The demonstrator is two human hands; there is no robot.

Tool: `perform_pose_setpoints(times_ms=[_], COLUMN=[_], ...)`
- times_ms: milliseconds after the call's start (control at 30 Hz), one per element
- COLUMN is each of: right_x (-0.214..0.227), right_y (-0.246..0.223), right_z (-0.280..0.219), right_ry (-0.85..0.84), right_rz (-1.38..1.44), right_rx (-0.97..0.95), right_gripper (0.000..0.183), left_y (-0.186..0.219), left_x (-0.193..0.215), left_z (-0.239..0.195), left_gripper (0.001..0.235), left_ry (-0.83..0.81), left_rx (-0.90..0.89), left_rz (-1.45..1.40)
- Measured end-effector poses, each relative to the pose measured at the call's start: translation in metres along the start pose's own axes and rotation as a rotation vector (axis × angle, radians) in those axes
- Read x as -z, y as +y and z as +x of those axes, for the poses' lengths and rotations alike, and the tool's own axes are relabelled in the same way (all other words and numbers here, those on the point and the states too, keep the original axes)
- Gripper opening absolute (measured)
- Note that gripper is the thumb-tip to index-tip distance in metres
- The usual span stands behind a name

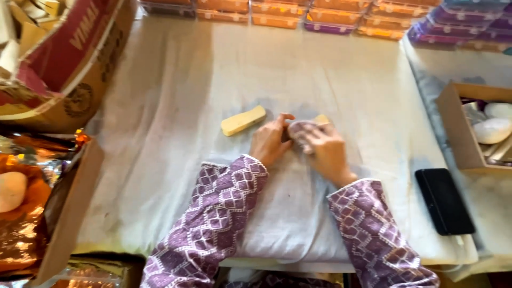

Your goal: Cleaning and wrapping wooden blocks in foil and decorative orange paper.

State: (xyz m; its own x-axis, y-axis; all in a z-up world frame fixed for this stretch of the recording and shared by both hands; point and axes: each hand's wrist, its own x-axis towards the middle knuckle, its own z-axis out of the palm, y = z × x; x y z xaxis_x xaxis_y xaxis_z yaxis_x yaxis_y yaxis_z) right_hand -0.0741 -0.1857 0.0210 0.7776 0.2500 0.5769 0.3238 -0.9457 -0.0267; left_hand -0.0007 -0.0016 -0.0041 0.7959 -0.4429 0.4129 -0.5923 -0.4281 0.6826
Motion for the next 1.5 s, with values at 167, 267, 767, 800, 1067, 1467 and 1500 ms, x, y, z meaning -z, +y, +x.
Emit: perform_pose_setpoints(times_ms=[167, 267, 767, 800, 1067, 1467, 1500], right_x=[0.007, 0.005, 0.006, 0.006, -0.002, 0.001, 0.003], right_y=[0.005, 0.025, 0.012, 0.0, 0.02, 0.009, 0.015], right_z=[0.007, 0.002, 0.001, 0.002, 0.001, 0.003, 0.003], right_ry=[-0.04, 0.013, -0.02, -0.024, -0.016, -0.011, -0.002], right_rz=[0.149, 0.118, -0.032, -0.032, 0.08, 0.214, 0.169], right_rx=[0.062, -0.025, -0.181, -0.108, -0.048, 0.036, -0.06], right_gripper=[0.039, 0.035, 0.038, 0.037, 0.04, 0.039, 0.038], left_y=[0.002, 0.003, 0.004, 0.003, 0.002, 0.003, 0.004], left_x=[0.004, 0.004, 0.003, 0.003, 0.004, 0.007, 0.006], left_z=[-0.001, -0.001, -0.001, -0.001, -0.004, -0.003, -0.003], left_gripper=[0.056, 0.058, 0.057, 0.058, 0.057, 0.06, 0.06], left_ry=[0.009, 0.022, 0.003, 0.001, 0.039, -0.02, -0.015], left_rx=[0.001, -0.019, 0.016, 0.019, -0.037, 0.019, 0.027], left_rz=[-0.009, -0.012, 0.005, 0.002, -0.02, 0.032, 0.022])
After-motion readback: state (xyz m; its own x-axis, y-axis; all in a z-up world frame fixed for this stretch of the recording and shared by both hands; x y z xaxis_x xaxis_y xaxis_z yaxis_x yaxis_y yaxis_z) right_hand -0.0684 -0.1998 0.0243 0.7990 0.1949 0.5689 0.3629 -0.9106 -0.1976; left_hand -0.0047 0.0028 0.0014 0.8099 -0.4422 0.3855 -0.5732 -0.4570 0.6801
